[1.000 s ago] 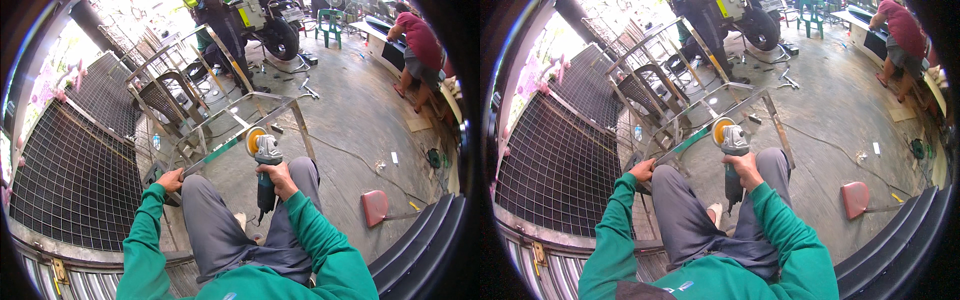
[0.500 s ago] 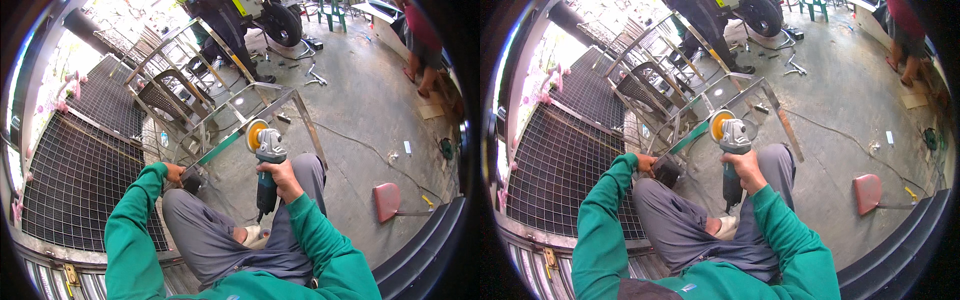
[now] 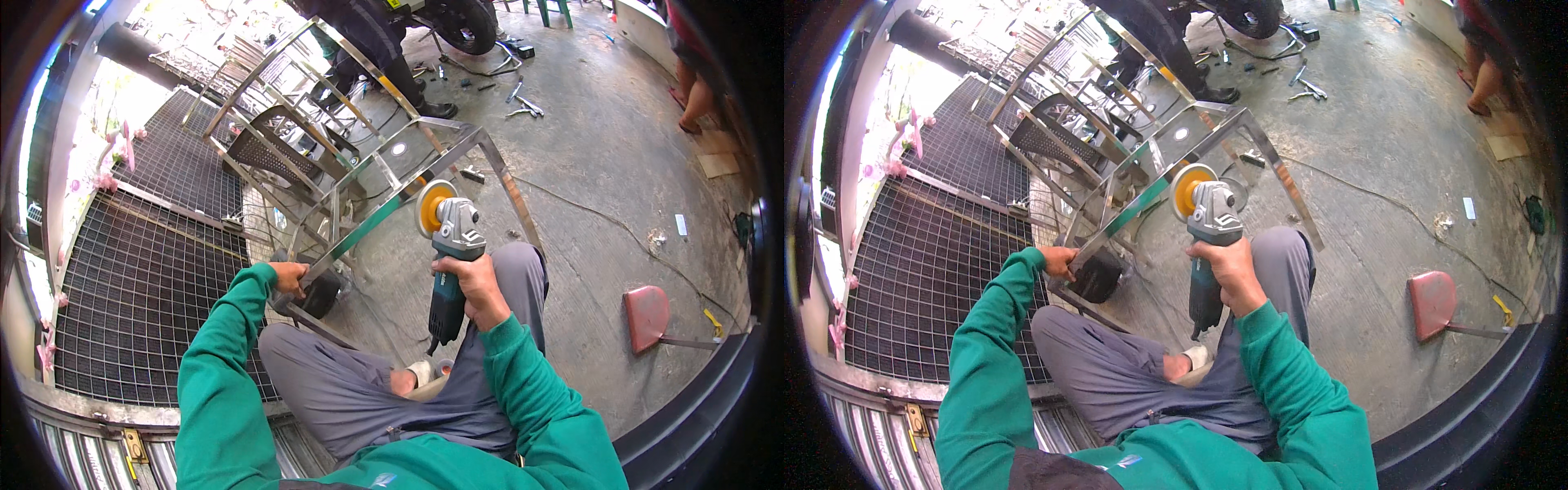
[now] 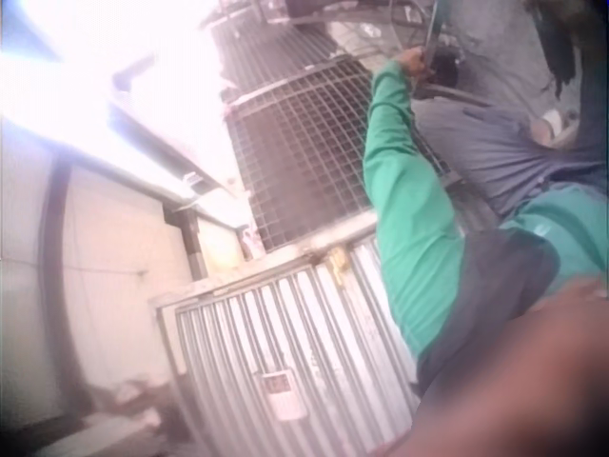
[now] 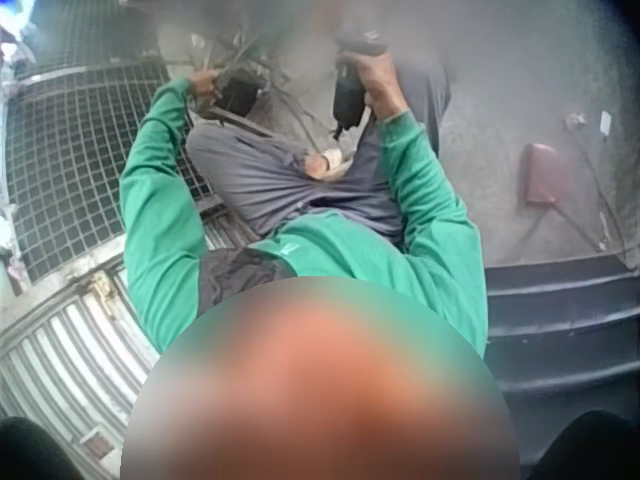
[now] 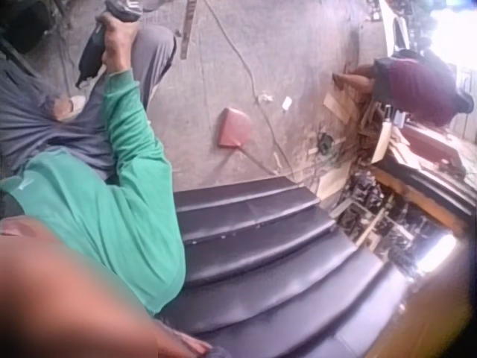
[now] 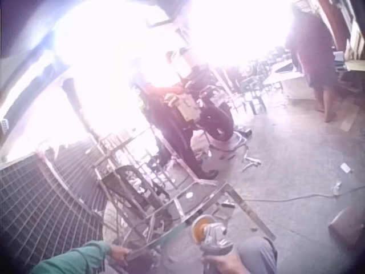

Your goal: The person sits on the floor and uses an angle grinder to smooth the edges of a rectangular metal frame. The person holds the frame with one hand and operates the grinder with the other, moving along the frame's edges.

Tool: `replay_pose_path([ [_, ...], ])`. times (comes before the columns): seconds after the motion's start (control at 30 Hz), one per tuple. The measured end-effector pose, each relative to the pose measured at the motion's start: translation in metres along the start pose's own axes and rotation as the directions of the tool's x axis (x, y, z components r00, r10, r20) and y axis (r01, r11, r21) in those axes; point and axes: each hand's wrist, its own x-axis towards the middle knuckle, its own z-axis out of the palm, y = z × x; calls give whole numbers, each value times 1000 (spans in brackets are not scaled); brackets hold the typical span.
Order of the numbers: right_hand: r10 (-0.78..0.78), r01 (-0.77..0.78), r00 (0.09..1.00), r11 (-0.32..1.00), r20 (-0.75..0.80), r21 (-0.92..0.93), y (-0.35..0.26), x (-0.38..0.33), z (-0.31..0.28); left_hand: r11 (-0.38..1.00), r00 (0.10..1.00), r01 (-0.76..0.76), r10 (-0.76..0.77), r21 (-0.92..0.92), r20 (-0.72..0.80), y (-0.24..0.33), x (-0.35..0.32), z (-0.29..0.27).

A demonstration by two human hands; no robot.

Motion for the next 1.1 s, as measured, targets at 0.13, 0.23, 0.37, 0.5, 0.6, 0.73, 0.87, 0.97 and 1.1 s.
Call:
replay_pose_path([
  [0.13,35,-35,999,999,16,-11,5,3,4,997,992,-35,26,-74,-121,-3,1,10],
  [0.23,17,-16,1000,998,20,-60,11,6,11,991,980,-69,47,-114,-192,1,0,17],
  [0.37,-29,34,999,984,31,-175,18,10,14,992,968,-97,74,-86,-240,12,-9,13],
  [0.5,-20,19,1000,974,-3,-224,23,16,15,996,974,25,-43,-86,-223,23,-13,12],
  [0.6,-3,-11,999,963,-50,-270,23,17,13,997,968,-56,40,-56,-247,24,-15,10],
  [0.73,12,-26,998,964,-54,-266,17,13,8,999,975,-14,7,-29,-222,28,-19,8],
  [0.87,-16,1,998,970,-59,-242,12,8,6,999,975,1,-9,-39,-223,40,-29,4],
  [0.97,-16,2,998,977,-66,-211,10,8,6,999,975,21,-28,-36,-218,46,-33,3],
  [1.1,-33,24,999,971,-34,-237,10,11,5,999,971,33,-33,-4,-235,39,-28,4],
])
